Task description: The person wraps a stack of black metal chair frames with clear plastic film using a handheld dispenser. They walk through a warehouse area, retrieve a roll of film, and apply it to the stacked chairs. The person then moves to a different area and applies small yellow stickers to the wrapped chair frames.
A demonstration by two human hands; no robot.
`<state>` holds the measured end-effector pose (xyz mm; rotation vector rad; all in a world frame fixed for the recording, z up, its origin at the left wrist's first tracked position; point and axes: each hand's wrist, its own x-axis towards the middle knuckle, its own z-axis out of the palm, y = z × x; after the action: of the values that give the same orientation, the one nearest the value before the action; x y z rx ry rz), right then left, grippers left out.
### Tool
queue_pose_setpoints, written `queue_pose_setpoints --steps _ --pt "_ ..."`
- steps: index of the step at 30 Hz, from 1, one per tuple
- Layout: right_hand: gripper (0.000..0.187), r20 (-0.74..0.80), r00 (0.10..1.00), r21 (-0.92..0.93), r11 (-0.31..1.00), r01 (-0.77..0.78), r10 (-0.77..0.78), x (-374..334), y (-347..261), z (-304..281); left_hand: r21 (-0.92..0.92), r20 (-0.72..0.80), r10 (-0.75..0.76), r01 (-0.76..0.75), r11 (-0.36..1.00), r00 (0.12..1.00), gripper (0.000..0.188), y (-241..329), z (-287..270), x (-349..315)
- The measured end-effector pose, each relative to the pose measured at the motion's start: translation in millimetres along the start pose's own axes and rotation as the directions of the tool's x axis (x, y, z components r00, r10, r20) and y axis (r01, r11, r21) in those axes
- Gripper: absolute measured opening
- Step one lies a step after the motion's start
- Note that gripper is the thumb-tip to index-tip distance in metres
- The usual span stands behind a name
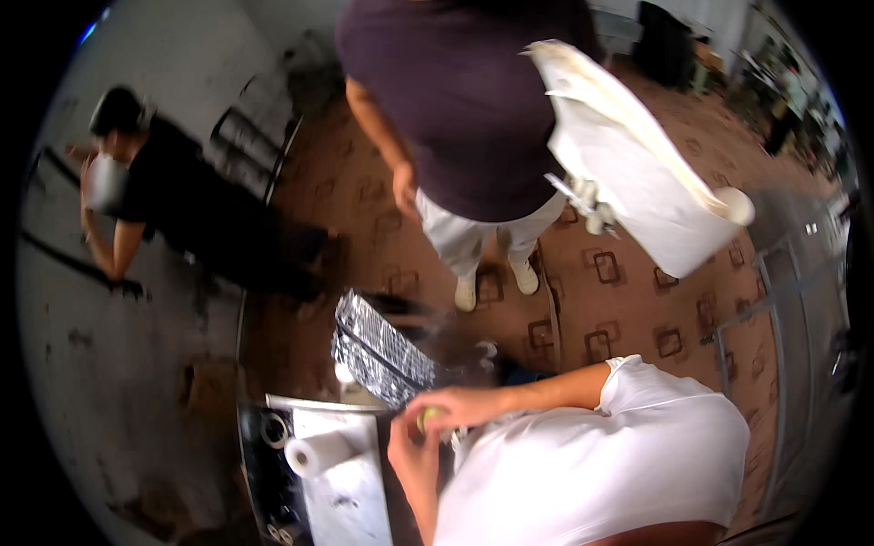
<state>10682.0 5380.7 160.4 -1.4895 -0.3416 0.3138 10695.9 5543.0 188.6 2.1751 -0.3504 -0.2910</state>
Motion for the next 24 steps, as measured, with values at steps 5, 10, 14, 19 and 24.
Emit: queue_pose_setpoints --steps 5,10,14,19,24 --pt "0.033 -0.245 0.969 0.433 0.899 0.071 0.042 -14.5 -0.3 -55.1 -0.187 -0.042 0.176 -0.181 0.966 0.983 0.045 49.3 35.0 36.2" --pt "0.046 -0.21 0.975 0.729 0.675 0.112 0.065 -29.6 -14.0 -97.3 -0.382 -0.051 0.064 -0.079 0.921 0.997 0.054 72.1 58.7 44.7" --pt "0.052 -0.115 0.99 0.801 0.597 0.045 0.08 -39.4 -18.9 -117.3 -0.535 -0.044 0.002 -0.025 0.845 0.999 0.058 73.8 78.2 50.8" --pt "0.043 -0.134 0.974 0.941 0.332 0.067 0.182 -35.6 -14.9 -120.0 -0.338 -0.071 0.133 -0.15 0.929 0.989 0.068 82.9 87.4 58.2" --pt "0.045 -0.086 0.976 0.947 0.322 0.018 0.2 -30.2 -7.4 -111.2 -0.237 -0.091 0.21 -0.226 0.945 0.974 0.049 77.7 85.0 63.9"
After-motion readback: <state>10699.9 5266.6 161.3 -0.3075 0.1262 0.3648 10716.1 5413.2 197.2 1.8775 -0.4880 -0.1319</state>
